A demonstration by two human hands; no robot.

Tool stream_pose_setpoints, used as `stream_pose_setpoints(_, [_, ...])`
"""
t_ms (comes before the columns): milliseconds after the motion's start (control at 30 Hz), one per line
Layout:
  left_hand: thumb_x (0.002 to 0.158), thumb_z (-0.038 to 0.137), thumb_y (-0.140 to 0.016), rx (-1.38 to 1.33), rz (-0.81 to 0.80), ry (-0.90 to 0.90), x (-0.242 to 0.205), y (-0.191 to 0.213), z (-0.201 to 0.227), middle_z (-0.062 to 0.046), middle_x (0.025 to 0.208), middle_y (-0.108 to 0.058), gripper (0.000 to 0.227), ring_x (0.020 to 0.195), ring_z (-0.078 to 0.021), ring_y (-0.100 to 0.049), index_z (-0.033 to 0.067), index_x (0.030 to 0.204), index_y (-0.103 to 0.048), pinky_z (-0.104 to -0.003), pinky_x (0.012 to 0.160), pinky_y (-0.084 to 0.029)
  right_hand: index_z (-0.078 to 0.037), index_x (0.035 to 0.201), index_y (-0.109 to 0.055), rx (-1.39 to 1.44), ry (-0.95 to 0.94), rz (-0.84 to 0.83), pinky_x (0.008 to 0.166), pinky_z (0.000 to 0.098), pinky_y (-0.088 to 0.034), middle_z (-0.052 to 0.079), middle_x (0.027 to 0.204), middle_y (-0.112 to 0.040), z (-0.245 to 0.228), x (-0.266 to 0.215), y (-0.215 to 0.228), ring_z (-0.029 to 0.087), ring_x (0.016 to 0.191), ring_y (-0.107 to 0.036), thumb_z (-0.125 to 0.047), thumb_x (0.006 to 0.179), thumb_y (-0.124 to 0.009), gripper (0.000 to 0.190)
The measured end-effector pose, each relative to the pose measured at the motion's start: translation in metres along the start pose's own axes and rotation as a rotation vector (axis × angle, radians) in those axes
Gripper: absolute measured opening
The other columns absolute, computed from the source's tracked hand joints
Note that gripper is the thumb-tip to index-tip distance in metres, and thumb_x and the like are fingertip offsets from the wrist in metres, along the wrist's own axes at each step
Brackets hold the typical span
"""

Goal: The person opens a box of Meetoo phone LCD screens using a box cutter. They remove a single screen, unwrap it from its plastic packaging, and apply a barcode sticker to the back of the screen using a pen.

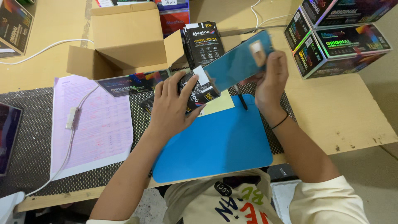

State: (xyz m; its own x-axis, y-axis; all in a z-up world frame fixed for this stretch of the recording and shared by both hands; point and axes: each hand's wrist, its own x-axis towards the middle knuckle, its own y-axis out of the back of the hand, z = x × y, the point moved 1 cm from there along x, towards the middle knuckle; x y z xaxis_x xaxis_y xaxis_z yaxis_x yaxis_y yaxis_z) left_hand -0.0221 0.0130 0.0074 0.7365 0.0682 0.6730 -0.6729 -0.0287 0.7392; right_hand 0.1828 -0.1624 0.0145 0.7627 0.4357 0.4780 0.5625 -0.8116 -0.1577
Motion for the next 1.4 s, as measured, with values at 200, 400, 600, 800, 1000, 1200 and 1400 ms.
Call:
stream_pose_setpoints(200, [0.089,0.075,-0.057,0.053,-0.228,-0.026,-0.003,0.002,0.0,-0.024,0.149,-0.05,0.083,0.146,-0.0427,-0.038,0.0088,0.137,-0.067,-0.062,0.121,-0.017,-0.021,0.103,-0.048,0.138,-0.071,0.332,0.085,0.0336,-0.058,0.004,0.093,-0.06,0.053,0.018,0.026,0.015,0.089,-0.068,-0.055,0.107,-0.048,0.034])
stream_pose_setpoints(400, [0.105,0.027,-0.053,-1.074,-0.267,0.239,-0.005,-0.014,0.023,-0.012,0.072,-0.071,0.034,0.058,-0.026,-0.068,0.005,0.129,-0.065,-0.038,0.063,-0.055,-0.016,0.096,-0.049,-0.137,0.076,0.027,0.056,0.0283,-0.047,-0.001,0.066,-0.037,0.077,-0.002,0.022,0.012,0.057,-0.046,-0.046,0.116,-0.04,0.037])
stream_pose_setpoints(600, [0.105,0.015,-0.056,-1.23,-0.067,0.412,0.0,-0.003,0.03,-0.014,0.072,-0.076,0.016,0.053,-0.0185,-0.074,0.0034,0.104,-0.067,-0.029,0.049,-0.059,-0.008,0.142,-0.054,0.082,0.09,-0.342,0.07,0.0297,-0.053,-0.004,0.08,-0.058,0.032,-0.019,-0.016,0.006,0.072,-0.057,-0.035,0.113,-0.051,0.04])
stream_pose_setpoints(800, [0.104,0.019,-0.061,-1.431,0.052,0.508,0.002,0.007,0.04,-0.019,0.089,-0.074,0.019,0.082,-0.0286,-0.078,0.0038,0.116,-0.06,-0.038,0.063,-0.065,0.003,0.134,-0.061,-0.005,0.205,-0.541,0.068,0.0345,-0.058,0.015,0.082,-0.075,0.021,-0.033,-0.026,0.018,0.071,-0.07,0.001,0.102,-0.059,0.033])
stream_pose_setpoints(1000, [0.097,0.015,-0.072,-1.386,-0.024,0.457,-0.006,0.002,0.059,-0.011,0.089,-0.078,0.018,0.078,-0.0166,-0.075,0.0069,0.113,-0.072,-0.031,0.066,-0.063,0.004,0.127,-0.06,0.018,0.282,-0.466,0.076,0.0385,-0.058,0.015,0.093,-0.073,0.017,-0.033,-0.009,0.018,0.078,-0.065,-0.002,0.105,-0.055,0.024])
stream_pose_setpoints(1200, [0.099,0.014,-0.07,-1.454,-0.017,0.499,-0.006,0.001,0.065,-0.013,0.086,-0.078,0.017,0.076,-0.0178,-0.076,0.004,0.111,-0.075,-0.031,0.065,-0.063,0.003,0.124,-0.061,0.046,0.221,-0.434,0.075,0.0308,-0.056,0.008,0.087,-0.068,0.007,-0.031,-0.007,0.01,0.076,-0.059,-0.002,0.107,-0.054,0.019])
stream_pose_setpoints(1400, [0.103,0.012,-0.06,-1.477,-0.044,0.459,-0.022,-0.008,0.063,-0.016,0.083,-0.077,0.02,0.075,-0.0227,-0.077,0.0018,0.113,-0.075,-0.034,0.065,-0.064,0.002,0.113,-0.061,0.042,0.199,-0.411,0.066,0.0274,-0.052,0.007,0.077,-0.062,0.015,-0.034,0.004,0.008,0.066,-0.053,-0.002,0.106,-0.055,0.011])
